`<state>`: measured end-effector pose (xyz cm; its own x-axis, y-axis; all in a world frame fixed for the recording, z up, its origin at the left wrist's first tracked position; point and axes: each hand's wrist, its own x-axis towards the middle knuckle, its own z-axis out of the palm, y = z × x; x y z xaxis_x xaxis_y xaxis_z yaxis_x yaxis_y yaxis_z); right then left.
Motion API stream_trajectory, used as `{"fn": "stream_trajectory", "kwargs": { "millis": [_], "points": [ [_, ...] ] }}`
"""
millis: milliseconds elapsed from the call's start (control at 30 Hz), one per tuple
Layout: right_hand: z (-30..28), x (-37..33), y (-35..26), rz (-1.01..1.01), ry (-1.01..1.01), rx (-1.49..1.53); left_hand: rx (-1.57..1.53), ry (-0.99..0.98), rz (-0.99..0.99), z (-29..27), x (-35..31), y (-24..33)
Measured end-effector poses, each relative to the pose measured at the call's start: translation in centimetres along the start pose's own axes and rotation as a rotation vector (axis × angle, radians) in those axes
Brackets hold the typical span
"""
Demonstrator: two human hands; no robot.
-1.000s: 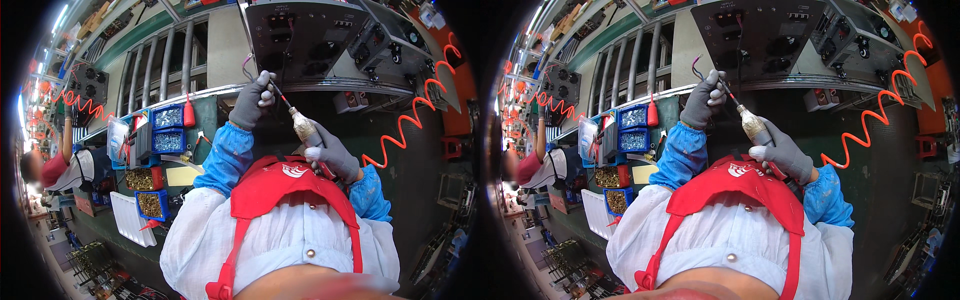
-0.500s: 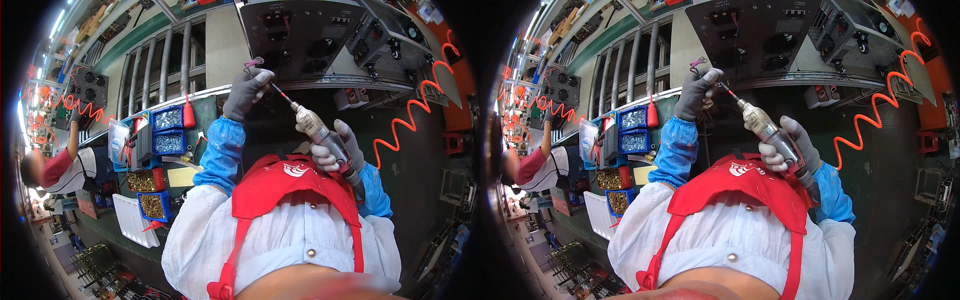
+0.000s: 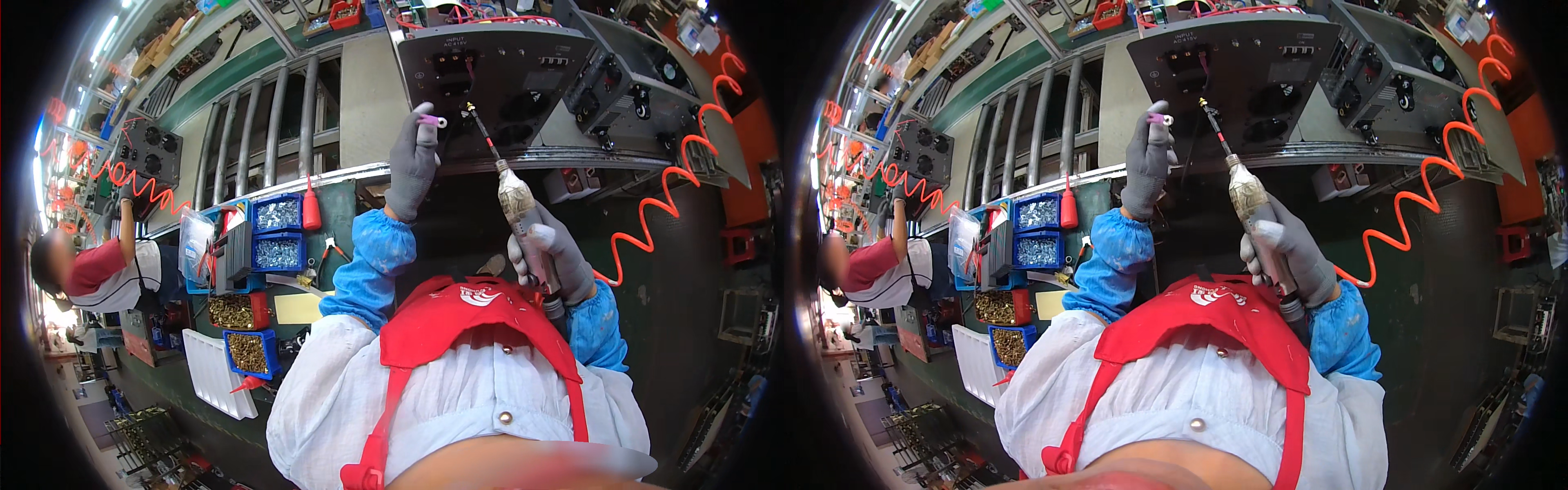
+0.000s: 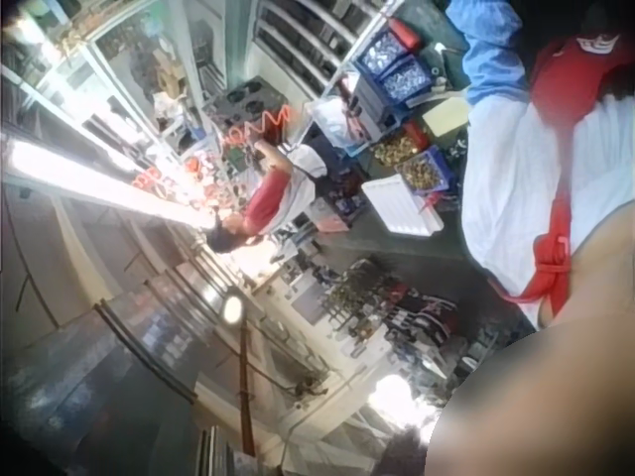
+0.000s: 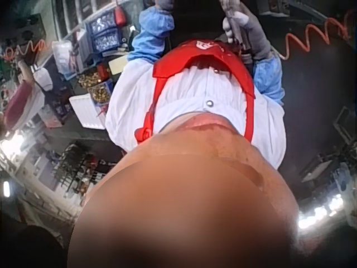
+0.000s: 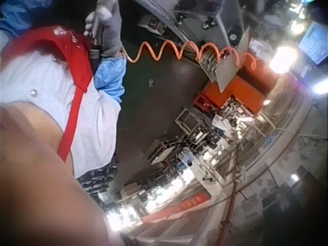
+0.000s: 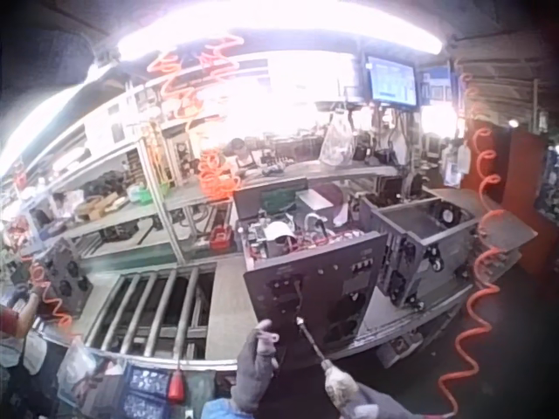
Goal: The recorder is assembling an electronic device by installing screws into a metal chassis and applying lubricant to components.
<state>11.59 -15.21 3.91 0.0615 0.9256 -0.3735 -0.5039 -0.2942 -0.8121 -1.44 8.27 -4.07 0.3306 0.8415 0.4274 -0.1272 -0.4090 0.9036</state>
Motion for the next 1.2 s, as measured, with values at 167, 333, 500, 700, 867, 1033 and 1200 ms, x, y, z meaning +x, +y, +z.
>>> {"fn": "stream_trajectory", "kwargs": {
  "millis": [167,333,500,700,867,1033,1200],
  "points": [
    [1.0,0.0,-0.9,-0.013,0.024,-0.106,-0.167,-0.132,-0.389,-0.4,1.2,3.0],
    [1.7,0.7,-1.6,0.033,0.009,-0.207,-0.305,-0.199,-0.681,-1.1,2.2,3.2],
    [1.8,1.0,-1.9,0.045,-0.040,-0.188,-0.391,-0.264,-0.721,-0.8,2.0,3.2],
    [2.0,1.2,-2.1,0.064,-0.034,-0.200,-0.369,-0.249,-0.781,0.2,2.1,3.8],
    [1.8,1.4,-2.0,0.061,-0.023,-0.192,-0.335,-0.249,-0.714,0.8,1.9,3.5],
    [1.3,1.6,-2.1,0.037,-0.026,-0.160,-0.276,-0.279,-0.627,1.7,2.0,3.0],
    [1.3,2.7,-2.5,-0.033,0.050,-0.144,-0.419,-0.262,-0.629,3.3,2.9,2.6]
  ]
}}
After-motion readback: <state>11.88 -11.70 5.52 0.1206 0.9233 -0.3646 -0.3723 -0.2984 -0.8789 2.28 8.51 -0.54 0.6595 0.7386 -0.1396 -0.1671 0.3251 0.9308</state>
